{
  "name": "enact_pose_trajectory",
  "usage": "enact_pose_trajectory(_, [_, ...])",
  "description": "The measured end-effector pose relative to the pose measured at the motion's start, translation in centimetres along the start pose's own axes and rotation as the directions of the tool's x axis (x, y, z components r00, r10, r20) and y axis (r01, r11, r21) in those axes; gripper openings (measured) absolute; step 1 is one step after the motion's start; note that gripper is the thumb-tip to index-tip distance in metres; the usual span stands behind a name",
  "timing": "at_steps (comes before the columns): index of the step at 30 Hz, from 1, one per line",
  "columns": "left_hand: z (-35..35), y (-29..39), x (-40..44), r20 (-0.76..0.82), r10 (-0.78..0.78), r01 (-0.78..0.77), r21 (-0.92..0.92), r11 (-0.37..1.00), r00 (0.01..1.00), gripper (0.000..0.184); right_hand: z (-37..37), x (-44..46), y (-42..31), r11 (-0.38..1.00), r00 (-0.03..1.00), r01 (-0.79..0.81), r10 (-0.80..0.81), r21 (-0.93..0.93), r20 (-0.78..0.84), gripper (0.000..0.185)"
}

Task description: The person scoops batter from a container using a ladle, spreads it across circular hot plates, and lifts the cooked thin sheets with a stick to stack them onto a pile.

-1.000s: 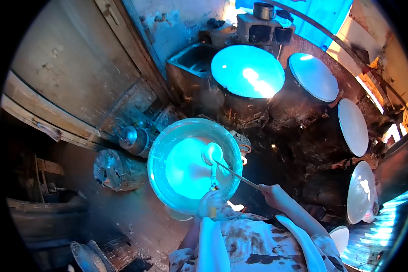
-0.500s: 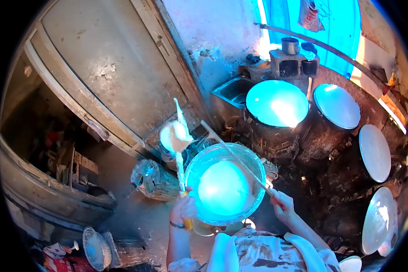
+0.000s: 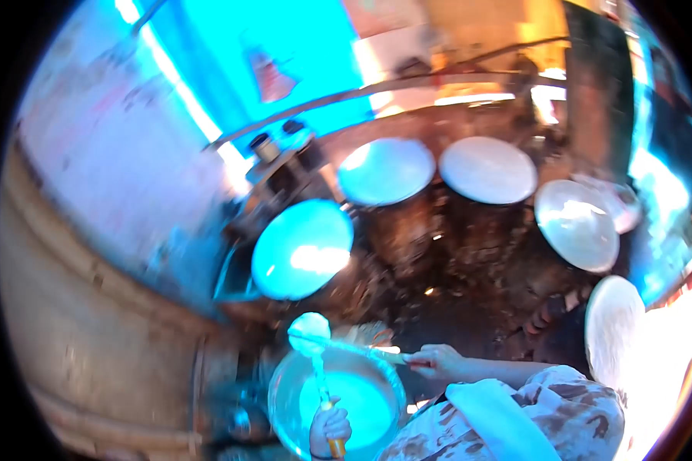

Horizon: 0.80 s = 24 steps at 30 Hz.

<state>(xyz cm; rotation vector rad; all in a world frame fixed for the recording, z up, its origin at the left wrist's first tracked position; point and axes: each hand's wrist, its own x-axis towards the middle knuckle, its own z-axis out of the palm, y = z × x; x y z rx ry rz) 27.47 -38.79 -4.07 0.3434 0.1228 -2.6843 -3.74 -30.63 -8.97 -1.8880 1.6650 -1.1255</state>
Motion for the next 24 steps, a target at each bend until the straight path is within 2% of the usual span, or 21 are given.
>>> enact_pose_trajectory(1, [0.5, 0.7, 1.9, -0.048, -0.1, 0.098, -0.047, 0.994, 0.994, 0.015, -0.9, -0.7, 0.5, 0.999, 0.997, -0.039, 0.04, 0.009, -0.065, 0.026])
enact_pose_trajectory(3, [0.9, 2.1, 6.9, -0.089, -0.237, 0.231, -0.071, 0.97, 0.967, 0.011, -3.1, -2.5, 1.8, 0.99, 0.982, -0.14, 0.138, -0.01, -0.13, 0.025])
enact_pose_trajectory(4, [0.4, 2.8, 10.3, -0.054, -0.403, 0.406, 0.059, 0.912, 0.914, 0.02, -4.5, -3.3, 2.4, 0.987, 0.966, -0.163, 0.155, -0.018, -0.206, 0.025])
enact_pose_trajectory(6, [9.1, -1.1, 13.6, -0.146, -0.331, 0.362, 0.382, 0.85, 0.932, 0.026, -7.1, -5.3, 3.3, 0.979, 0.935, -0.201, 0.185, -0.025, -0.302, 0.026])
enact_pose_trajectory(7, [10.4, -2.1, 16.3, -0.117, -0.434, 0.444, 0.384, 0.81, 0.893, 0.025, -8.2, -6.3, 3.8, 0.974, 0.89, -0.224, 0.197, -0.019, -0.412, 0.027])
enact_pose_trajectory(8, [12.0, -3.5, 18.9, -0.145, -0.448, 0.458, 0.48, 0.748, 0.882, 0.025, -9.5, -7.3, 4.5, 0.97, 0.832, -0.243, 0.199, -0.017, -0.518, 0.027])
enact_pose_trajectory(9, [13.4, -4.9, 21.3, -0.171, -0.457, 0.466, 0.57, 0.677, 0.873, 0.024, -10.4, -8.3, 5.0, 0.966, 0.815, -0.257, 0.203, -0.024, -0.542, 0.027])
enact_pose_trajectory(11, [15.5, -8.7, 26.6, -0.203, -0.541, 0.534, 0.624, 0.571, 0.816, 0.023, -12.7, -10.5, 5.8, 0.91, 0.643, -0.408, 0.341, 0.07, -0.686, 0.027])
enact_pose_trajectory(13, [18.2, -13.4, 31.7, -0.273, -0.589, 0.577, 0.701, 0.42, 0.761, 0.023, -15.5, -11.9, 6.0, 0.884, 0.579, -0.466, 0.326, 0.024, -0.748, 0.028])
enact_pose_trajectory(16, [20.7, -20.3, 38.6, -0.299, -0.699, 0.624, 0.735, 0.265, 0.649, 0.023, -18.1, -13.7, 7.6, 0.837, 0.264, -0.52, 0.348, 0.171, -0.9, 0.029])
enact_pose_trajectory(17, [21.6, -22.9, 40.5, -0.333, -0.692, 0.611, 0.767, 0.197, 0.641, 0.025, -18.5, -14.5, 8.3, 0.812, 0.205, -0.553, 0.353, 0.189, -0.913, 0.029])
enact_pose_trajectory(19, [22.1, -27.7, 43.8, -0.372, -0.713, 0.586, 0.808, 0.067, 0.595, 0.03, -19.5, -16.1, 9.1, 0.739, -0.014, -0.466, 0.543, 0.486, -0.84, 0.03])
enact_pose_trajectory(22, [21.7, -34.0, 47.9, -0.44, -0.729, 0.59, 0.805, -0.061, 0.524, 0.033, -21.5, -17.6, 9.6, 0.704, -0.192, -0.4, 0.562, 0.587, -0.804, 0.028])
enact_pose_trajectory(24, [20.9, -36.8, 49.6, -0.451, -0.755, 0.608, 0.789, -0.089, 0.475, 0.033, -22.5, -18.7, 9.8, 0.694, -0.265, -0.367, 0.56, 0.619, -0.785, 0.028])
